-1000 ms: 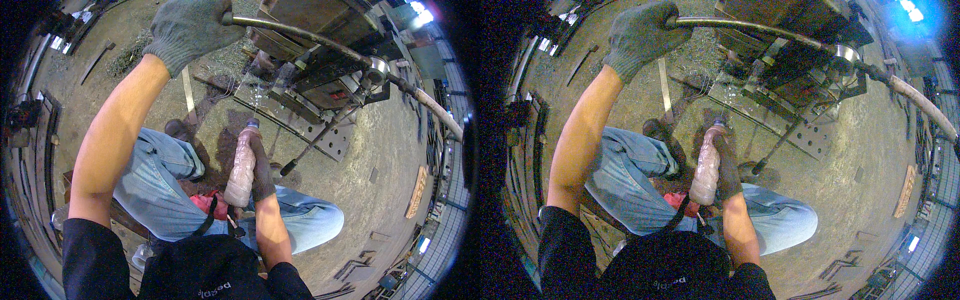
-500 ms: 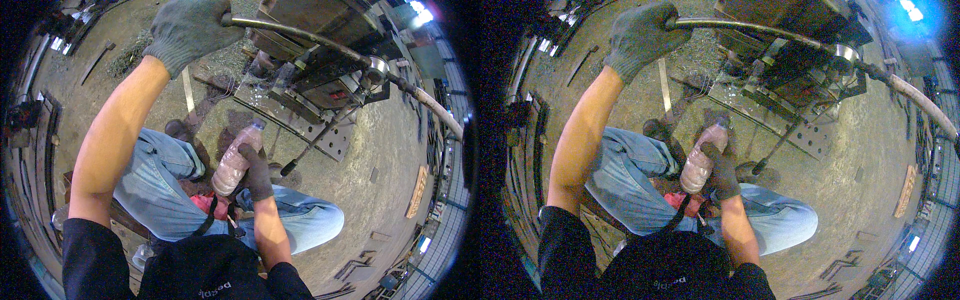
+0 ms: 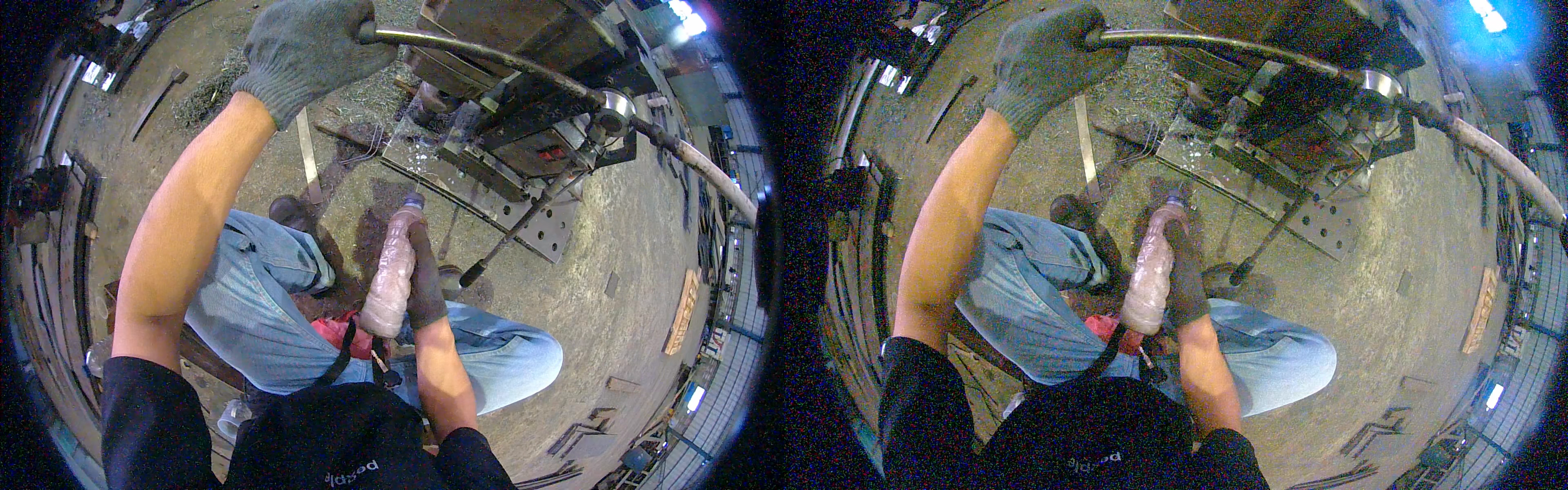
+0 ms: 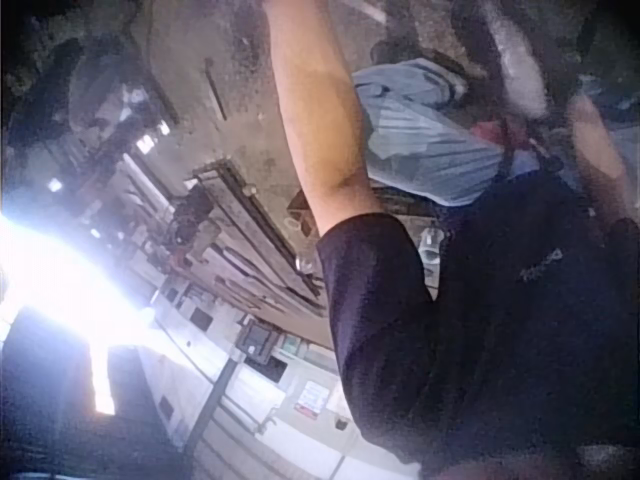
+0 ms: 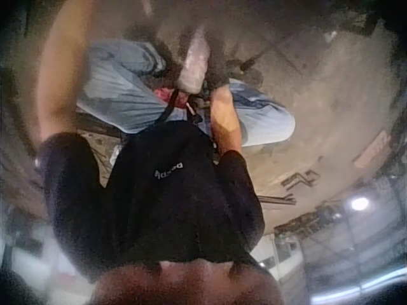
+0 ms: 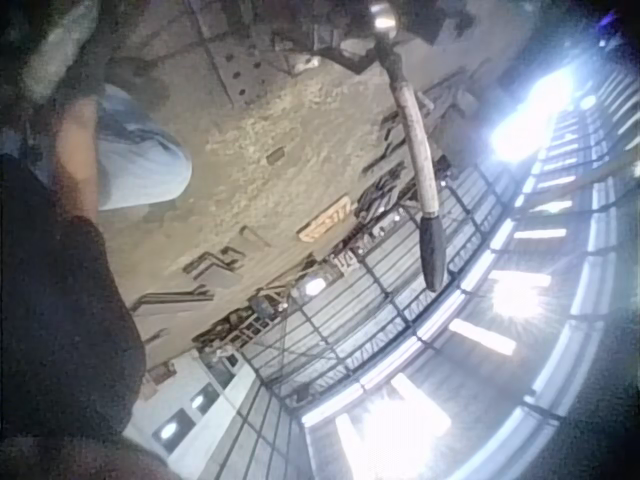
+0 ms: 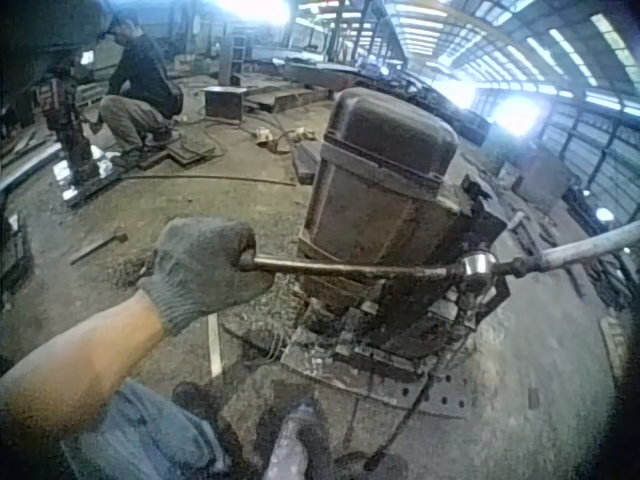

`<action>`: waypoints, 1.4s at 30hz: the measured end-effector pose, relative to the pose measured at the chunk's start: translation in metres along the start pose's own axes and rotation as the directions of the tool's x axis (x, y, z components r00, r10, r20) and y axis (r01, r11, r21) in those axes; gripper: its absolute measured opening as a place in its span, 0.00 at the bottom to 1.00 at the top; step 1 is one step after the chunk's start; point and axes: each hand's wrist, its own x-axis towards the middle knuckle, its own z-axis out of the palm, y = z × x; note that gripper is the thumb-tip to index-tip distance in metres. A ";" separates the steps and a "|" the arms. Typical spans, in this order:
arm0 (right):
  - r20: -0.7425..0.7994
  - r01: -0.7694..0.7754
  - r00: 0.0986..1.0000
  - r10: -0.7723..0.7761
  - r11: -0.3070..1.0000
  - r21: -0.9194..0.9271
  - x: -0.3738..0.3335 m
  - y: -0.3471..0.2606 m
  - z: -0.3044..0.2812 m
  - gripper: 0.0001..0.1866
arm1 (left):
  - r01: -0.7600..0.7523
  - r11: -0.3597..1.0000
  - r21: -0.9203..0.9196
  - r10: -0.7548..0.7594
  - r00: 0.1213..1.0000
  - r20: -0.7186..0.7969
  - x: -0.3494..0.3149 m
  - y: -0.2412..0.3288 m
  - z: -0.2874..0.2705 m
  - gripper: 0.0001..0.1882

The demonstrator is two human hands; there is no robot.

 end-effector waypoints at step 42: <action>0.009 -0.008 1.000 0.008 1.000 -0.015 -0.022 -0.025 0.017 0.16 | 0.025 0.996 0.090 -0.031 0.997 0.067 -0.003 -0.002 0.012 0.20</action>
